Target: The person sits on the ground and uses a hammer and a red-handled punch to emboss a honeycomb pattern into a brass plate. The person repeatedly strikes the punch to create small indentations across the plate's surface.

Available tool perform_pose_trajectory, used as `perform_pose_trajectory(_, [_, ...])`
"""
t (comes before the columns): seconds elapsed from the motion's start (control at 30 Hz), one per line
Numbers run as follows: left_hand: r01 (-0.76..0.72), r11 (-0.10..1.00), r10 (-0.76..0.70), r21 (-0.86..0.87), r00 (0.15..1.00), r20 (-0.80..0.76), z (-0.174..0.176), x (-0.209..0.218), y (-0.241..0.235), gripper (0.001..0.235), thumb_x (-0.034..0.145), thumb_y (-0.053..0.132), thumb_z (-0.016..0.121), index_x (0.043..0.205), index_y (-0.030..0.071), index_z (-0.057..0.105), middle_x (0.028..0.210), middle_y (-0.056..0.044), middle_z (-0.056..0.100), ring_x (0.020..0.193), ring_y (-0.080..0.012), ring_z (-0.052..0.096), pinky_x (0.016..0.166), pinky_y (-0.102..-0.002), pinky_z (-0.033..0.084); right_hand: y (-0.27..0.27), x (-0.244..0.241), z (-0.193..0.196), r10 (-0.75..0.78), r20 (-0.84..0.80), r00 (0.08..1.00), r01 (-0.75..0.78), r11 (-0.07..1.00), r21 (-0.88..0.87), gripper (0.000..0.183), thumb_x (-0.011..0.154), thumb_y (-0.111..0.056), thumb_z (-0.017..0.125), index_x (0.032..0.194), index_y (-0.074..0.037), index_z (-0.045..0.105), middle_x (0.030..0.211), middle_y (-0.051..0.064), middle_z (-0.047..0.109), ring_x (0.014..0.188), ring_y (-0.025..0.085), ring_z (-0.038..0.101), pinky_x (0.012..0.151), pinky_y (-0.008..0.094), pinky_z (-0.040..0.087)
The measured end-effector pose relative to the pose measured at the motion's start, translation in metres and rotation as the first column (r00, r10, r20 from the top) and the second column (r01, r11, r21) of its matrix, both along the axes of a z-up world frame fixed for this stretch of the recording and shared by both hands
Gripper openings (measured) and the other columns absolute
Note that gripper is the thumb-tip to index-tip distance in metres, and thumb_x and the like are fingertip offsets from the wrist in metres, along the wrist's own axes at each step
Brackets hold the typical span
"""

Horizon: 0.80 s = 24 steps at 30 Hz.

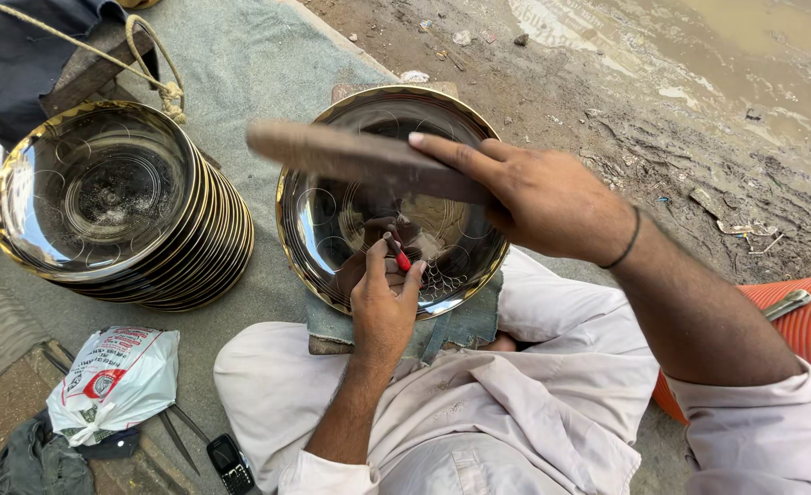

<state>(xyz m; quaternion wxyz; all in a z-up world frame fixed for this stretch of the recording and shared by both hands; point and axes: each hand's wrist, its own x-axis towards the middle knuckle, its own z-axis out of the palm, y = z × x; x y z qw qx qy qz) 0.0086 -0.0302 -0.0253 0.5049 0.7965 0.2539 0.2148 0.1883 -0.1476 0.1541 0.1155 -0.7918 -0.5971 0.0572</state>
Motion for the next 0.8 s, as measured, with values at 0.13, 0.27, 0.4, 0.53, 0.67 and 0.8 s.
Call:
perform_pose_trajectory(0.13, [-0.008,0.997,0.005,-0.083,0.999,-0.032,0.005,0.001,-0.001,0.046,0.096,0.016,0.072,0.134,0.003,0.051,0.089,-0.009,0.076,0.081,-0.0151,0.078,0.067,-0.03,0.066,0.005,0.003,-0.006,-0.008,0.102,0.995,0.046,0.924,-0.38,0.09,0.093,-0.008,0.063,0.161,-0.046,0.018,0.103,0.007,0.064,0.077,0.025,0.073,0.059,0.04,0.061])
perform_pose_trajectory(0.27, [0.057,0.99,-0.058,-0.128,0.998,-0.006,0.009,0.007,0.004,0.05,0.093,0.015,0.075,0.138,0.003,0.056,0.09,-0.011,0.077,0.08,-0.016,0.078,0.069,-0.031,0.066,-0.008,0.007,-0.016,-0.078,-0.161,0.984,0.065,0.994,-0.085,0.098,0.079,-0.007,0.072,0.162,-0.032,0.023,0.098,0.012,0.067,0.077,0.032,0.07,0.064,0.045,0.056])
perform_pose_trajectory(0.4, [0.25,0.968,-0.251,-0.015,0.965,-0.074,0.016,0.016,0.018,0.055,0.091,0.02,0.079,0.139,0.005,0.059,0.1,-0.011,0.078,0.085,-0.017,0.078,0.077,-0.033,0.065,-0.048,0.007,-0.04,-0.234,-0.095,0.968,0.197,0.934,-0.298,0.091,0.087,-0.005,0.063,0.162,-0.041,0.025,0.1,0.008,0.068,0.084,0.029,0.072,0.073,0.045,0.057])
perform_pose_trajectory(0.53, [0.401,0.916,-0.392,0.026,0.906,-0.16,0.027,0.026,0.029,0.058,0.092,0.024,0.078,0.142,0.007,0.056,0.106,-0.015,0.077,0.085,-0.0216,0.078,0.078,-0.036,0.064,-0.096,-0.006,-0.079,-0.297,-0.313,0.902,0.293,0.954,-0.062,0.096,0.076,-0.001,0.071,0.16,-0.027,0.031,0.102,0.013,0.07,0.09,0.03,0.07,0.08,0.042,0.056])
perform_pose_trajectory(0.67, [0.465,0.885,-0.462,-0.009,0.877,-0.132,0.039,0.033,0.039,0.06,0.092,0.023,0.074,0.145,0.007,0.052,0.114,-0.016,0.075,0.097,-0.0238,0.077,0.085,-0.035,0.064,-0.132,-0.032,-0.112,-0.438,-0.609,0.661,0.52,0.853,-0.049,0.096,0.079,0.002,0.072,0.161,-0.021,0.027,0.104,0.013,0.072,0.096,0.023,0.073,0.087,0.036,0.058])
perform_pose_trajectory(0.8, [0.671,0.684,-0.674,0.288,0.731,-0.104,0.044,0.041,0.048,0.054,0.095,0.019,0.071,0.145,0.008,0.053,0.13,-0.018,0.069,0.112,-0.0337,0.07,0.096,-0.042,0.057,-0.149,-0.056,-0.136,-0.579,-0.68,0.45,0.674,0.72,-0.166,0.094,0.083,0.0,0.072,0.161,-0.025,0.026,0.112,0.012,0.073,0.103,0.019,0.072,0.094,0.037,0.056])
